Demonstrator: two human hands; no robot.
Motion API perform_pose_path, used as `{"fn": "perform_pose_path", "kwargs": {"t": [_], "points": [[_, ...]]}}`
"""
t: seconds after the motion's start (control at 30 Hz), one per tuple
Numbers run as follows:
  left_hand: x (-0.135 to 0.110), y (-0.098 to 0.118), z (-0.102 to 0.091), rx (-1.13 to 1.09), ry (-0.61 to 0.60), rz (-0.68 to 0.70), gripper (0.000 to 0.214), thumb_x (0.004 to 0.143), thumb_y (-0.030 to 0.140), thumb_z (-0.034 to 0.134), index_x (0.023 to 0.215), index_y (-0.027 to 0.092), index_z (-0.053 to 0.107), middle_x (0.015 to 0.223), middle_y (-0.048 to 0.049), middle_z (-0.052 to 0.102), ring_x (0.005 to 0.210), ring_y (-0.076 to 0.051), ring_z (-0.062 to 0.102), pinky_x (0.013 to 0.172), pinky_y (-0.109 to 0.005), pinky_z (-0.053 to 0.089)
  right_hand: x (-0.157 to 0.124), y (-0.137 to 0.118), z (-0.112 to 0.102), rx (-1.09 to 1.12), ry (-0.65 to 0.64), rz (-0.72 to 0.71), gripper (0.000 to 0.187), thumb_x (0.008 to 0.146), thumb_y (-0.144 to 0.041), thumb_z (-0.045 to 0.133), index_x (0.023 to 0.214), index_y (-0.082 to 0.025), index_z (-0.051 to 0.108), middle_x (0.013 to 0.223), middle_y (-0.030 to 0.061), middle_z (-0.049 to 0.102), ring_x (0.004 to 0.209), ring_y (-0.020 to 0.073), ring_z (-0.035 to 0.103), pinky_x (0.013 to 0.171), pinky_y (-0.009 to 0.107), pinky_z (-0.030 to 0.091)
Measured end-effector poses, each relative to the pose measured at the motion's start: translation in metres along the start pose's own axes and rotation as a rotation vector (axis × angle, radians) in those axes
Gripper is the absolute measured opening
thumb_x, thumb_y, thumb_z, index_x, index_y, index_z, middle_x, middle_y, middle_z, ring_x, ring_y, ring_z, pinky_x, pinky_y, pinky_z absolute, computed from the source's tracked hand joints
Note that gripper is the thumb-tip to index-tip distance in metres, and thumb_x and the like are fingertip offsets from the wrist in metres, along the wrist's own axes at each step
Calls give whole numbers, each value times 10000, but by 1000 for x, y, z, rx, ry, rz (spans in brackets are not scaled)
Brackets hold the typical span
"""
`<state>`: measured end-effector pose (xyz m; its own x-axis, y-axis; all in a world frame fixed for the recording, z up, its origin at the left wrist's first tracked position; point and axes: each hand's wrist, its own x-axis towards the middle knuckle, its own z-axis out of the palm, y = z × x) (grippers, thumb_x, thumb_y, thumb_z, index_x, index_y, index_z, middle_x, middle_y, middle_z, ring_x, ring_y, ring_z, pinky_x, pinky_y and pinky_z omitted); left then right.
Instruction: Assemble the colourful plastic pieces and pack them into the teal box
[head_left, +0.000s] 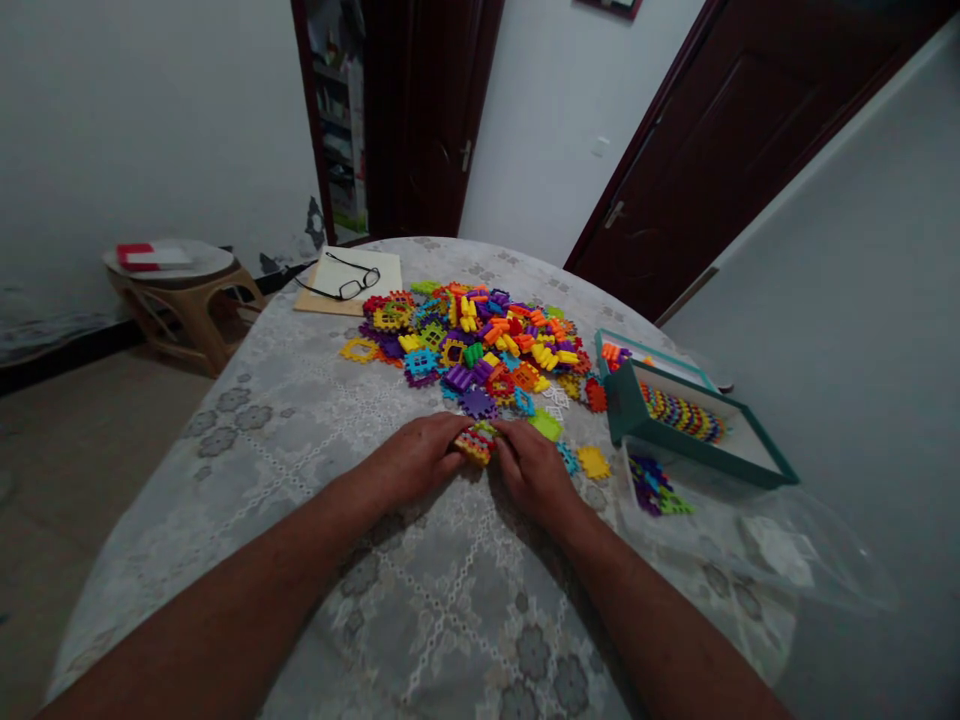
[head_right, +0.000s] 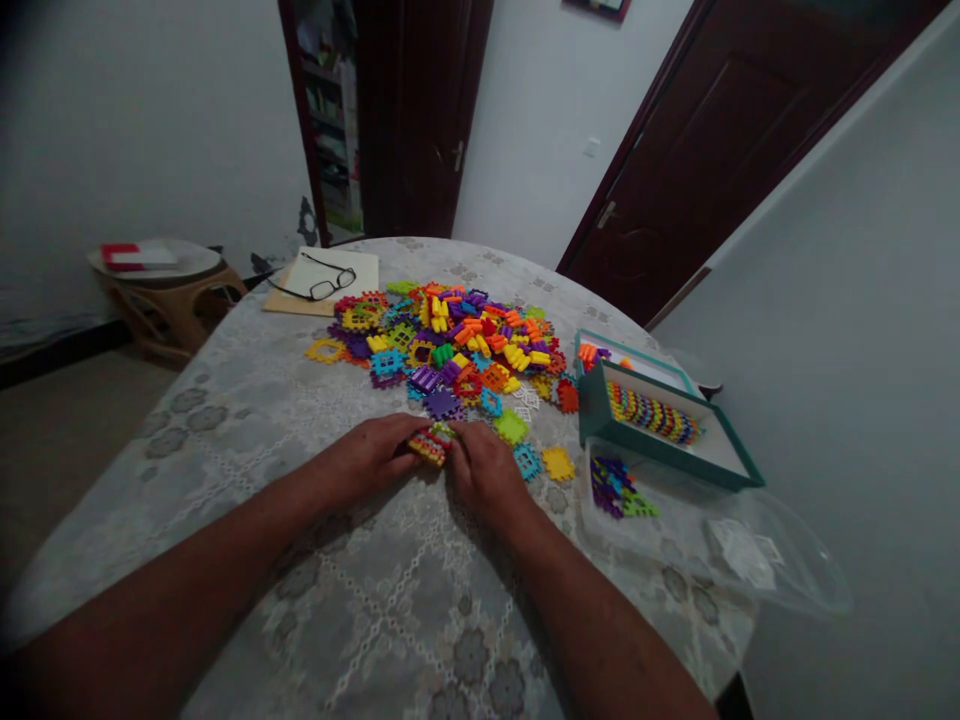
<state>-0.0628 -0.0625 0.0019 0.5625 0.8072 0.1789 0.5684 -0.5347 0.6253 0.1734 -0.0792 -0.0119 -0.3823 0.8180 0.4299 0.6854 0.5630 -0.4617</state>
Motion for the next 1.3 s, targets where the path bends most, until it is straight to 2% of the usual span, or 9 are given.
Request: {"fn": "perform_pose_path", "kwargs": {"t": [0.23,0.43,0.6,0.7,0.93,1.03,1.13,1.23,1.3], "points": [[-2,-5,8,13,32,-23,581,968,223,606,1538,294,520,1518,-118,657,1357,-267,643,1166,-448,479,0,-8,-6,138,-16,-27,338,1068,-224,478,1339,-209,680,1192,115,739,1103,240,701,995,407,568],[-2,-4,13,41,32,-68,657,1011,223,508,1652,260,367,1523,-152,651,1366,-272,646,1147,-433,496,2,-15,-1,134,-51,-17,374,1006,-253,638,1374,-189,638,1261,127,722,1121,254,677,1022,412,542],[-1,-9,15,29,42,-18,596,1045,309,435,1639,262,417,1494,-145,677,1339,-293,671,1145,-454,514,7,-23,2,62,-66,63,321,985,-231,635,1303,-191,648,1177,114,737,1049,249,673,950,386,542],[1,-17,15,16,41,-4,591,1039,375,448,1628,323,445,1520,-92,667,1355,-291,666,1149,-456,524,11,-28,-1,15,-102,132,268,961,-232,649,1228,-203,652,1131,93,744,1010,236,674,911,355,530],[3,-13,15,-24,8,45,616,1008,435,525,1619,386,469,1507,-32,683,1331,-307,685,1131,-443,553,4,-33,-19,-76,-195,211,242,888,-283,675,1112,-229,604,936,45,735,772,203,636,650,275,421],[2,-5,14,-36,-1,55,599,1030,462,506,1622,386,457,1391,-43,749,1166,-282,759,1011,-394,615,2,-34,-42,-90,-219,201,210,869,-293,692,1051,-235,607,855,24,710,686,178,585,591,260,349],[2,-2,11,-47,0,40,590,1049,476,498,1625,363,443,1252,-63,783,945,-241,776,887,-370,637,6,-21,-86,-139,-132,235,167,871,-257,672,1025,-232,612,811,10,685,658,166,561,589,261,319],[3,-6,8,-20,9,27,550,1051,476,485,1584,341,494,1205,-74,780,898,-232,761,864,-365,628,11,17,-147,-280,92,369,136,916,-279,630,1039,-223,630,836,29,695,682,173,569,623,268,339],[3,-10,9,13,19,28,533,1052,469,469,1559,316,529,1173,-76,786,914,-236,763,875,-356,623,14,53,-188,-423,175,516,193,942,-325,619,1090,-206,654,922,66,729,749,190,599,652,273,357]]}}
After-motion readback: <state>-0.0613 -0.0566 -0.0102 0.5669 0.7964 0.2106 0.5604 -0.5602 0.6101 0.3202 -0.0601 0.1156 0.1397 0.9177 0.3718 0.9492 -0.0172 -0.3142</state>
